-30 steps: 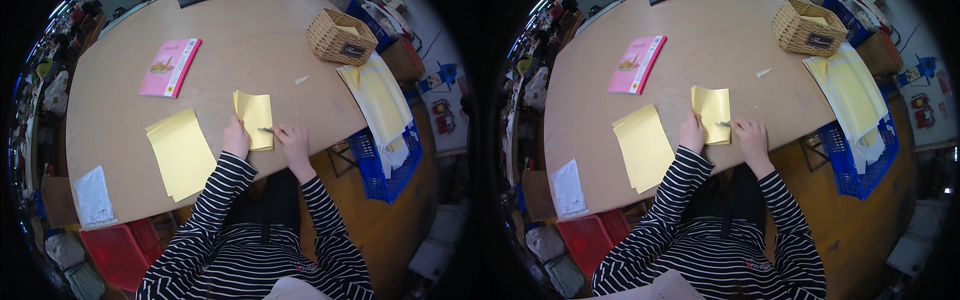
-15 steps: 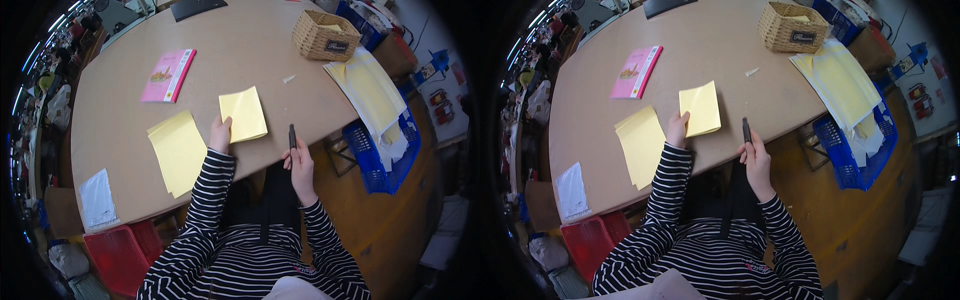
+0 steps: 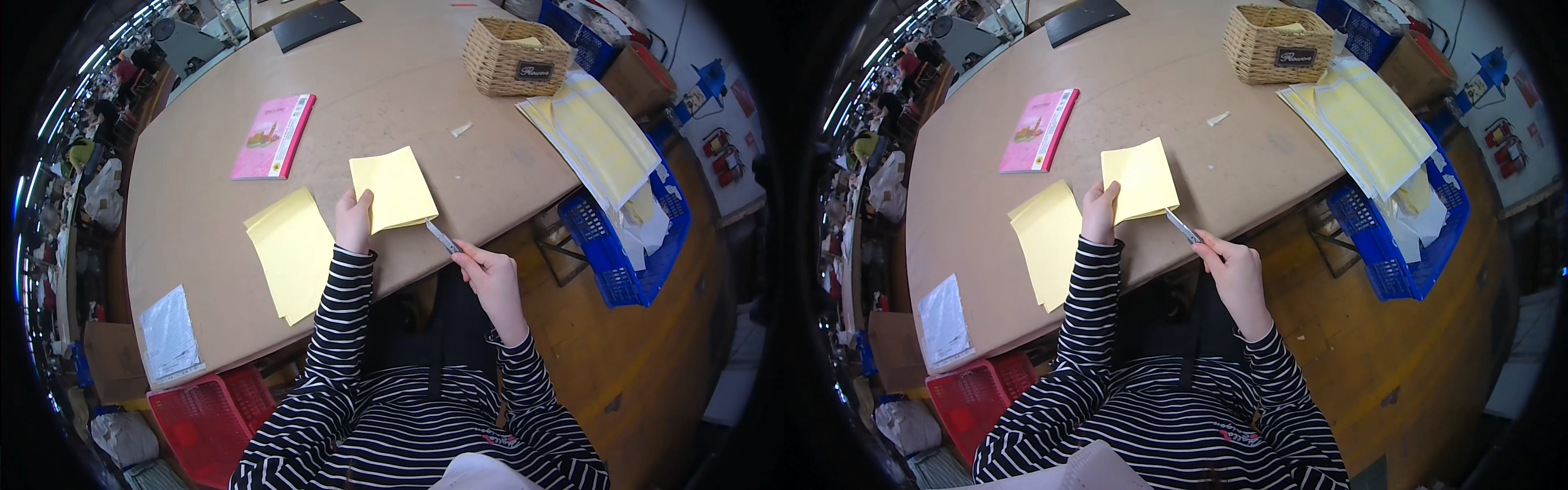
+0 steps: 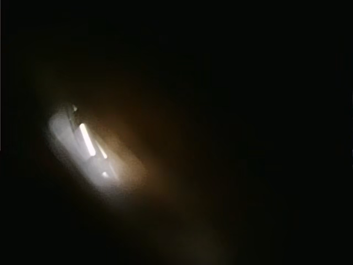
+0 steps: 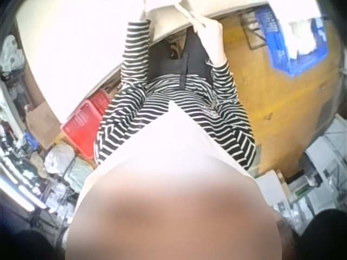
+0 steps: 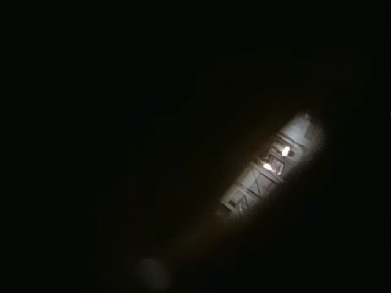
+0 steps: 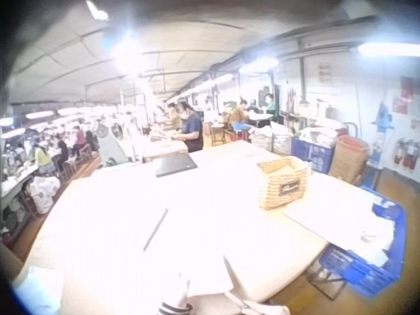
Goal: The person folds yellow paper sheets and cuts them into smaller pieces using a utility knife. The cut pieces are stacked and then placed into plastic bags. The person also handles white paper sheets and places them into a blue basket.
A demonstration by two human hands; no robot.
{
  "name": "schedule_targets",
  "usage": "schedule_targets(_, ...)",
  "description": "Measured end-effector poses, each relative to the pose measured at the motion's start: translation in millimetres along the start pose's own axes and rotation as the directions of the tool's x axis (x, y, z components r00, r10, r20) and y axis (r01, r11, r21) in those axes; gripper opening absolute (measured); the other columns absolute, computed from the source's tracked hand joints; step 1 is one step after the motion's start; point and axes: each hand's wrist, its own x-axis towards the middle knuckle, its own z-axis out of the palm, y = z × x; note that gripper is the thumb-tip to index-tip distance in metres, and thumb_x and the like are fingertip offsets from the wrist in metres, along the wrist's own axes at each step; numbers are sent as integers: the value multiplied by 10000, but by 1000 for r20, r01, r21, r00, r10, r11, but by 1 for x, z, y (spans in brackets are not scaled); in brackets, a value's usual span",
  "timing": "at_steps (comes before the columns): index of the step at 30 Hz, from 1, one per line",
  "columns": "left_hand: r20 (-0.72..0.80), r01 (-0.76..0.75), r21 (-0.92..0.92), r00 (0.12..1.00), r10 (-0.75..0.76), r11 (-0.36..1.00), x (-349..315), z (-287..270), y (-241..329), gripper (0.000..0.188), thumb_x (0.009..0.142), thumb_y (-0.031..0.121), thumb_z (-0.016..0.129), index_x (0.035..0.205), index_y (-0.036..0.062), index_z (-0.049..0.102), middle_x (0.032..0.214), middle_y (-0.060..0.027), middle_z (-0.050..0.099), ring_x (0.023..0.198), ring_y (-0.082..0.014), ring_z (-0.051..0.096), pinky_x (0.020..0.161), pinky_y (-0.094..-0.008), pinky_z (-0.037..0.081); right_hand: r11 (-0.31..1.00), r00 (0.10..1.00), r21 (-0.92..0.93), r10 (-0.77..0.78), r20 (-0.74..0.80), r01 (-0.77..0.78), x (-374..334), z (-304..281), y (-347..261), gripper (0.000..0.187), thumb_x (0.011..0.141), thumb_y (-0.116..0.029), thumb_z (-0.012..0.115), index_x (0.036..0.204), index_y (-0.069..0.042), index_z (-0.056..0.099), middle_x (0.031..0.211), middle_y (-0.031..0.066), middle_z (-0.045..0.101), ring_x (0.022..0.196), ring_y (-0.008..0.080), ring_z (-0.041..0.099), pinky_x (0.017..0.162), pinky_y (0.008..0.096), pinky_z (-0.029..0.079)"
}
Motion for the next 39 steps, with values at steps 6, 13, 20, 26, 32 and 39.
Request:
schedule_targets(6,-59,-4,116,998,10,993,1,0,-4,321,927,68,469,1190,-114,499,1048,-149,638,909,-182,635,801,-274,489,996,1000,-88,-7,3,7,0,-1,1,254,860,-155,639,1081,-33,667,526,69,491,467,101,458,474,265,371)
schedule_targets(13,-48,-12,105,999,17,994,8,-7,-21,312,932,74,473,1185,-106,503,1044,-142,640,908,-182,634,798,-274,488,987,1000,-163,-13,-16,11,0,-1,8,260,861,-171,634,1079,-31,665,542,95,518,471,131,490,483,274,389)
schedule_targets(20,69,-77,791,997,36,606,2,8,-17,340,891,146,571,1151,-68,528,959,-142,654,820,-263,644,750,-328,500,914,996,-402,-77,-34,57,11,9,32,382,855,-157,625,1227,-85,578,699,80,572,608,220,561,567,336,450)
schedule_targets(26,168,-167,985,905,390,-37,-1,37,-11,589,758,158,667,1272,-12,435,1304,-164,444,1196,-340,410,950,-452,390,827,982,-532,-178,57,181,3,16,43,365,846,-116,619,1208,-131,581,866,103,531,730,297,586,665,384,487)
schedule_targets(32,409,-413,910,881,237,-37,14,70,-54,543,926,327,451,1383,45,368,1443,-106,364,1342,-233,322,1098,-463,232,654,984,-743,-173,37,143,-3,20,44,358,866,-100,582,1214,-184,589,848,91,516,717,264,589,619,367,494)
schedule_targets(39,331,-341,940,889,317,-27,17,67,-73,499,968,331,348,1414,106,351,1478,-14,337,1368,-174,291,1120,-451,162,500,958,-851,-286,14,162,-5,20,48,465,817,-45,563,1249,-217,567,925,62,481,697,211,597,584,336,504)
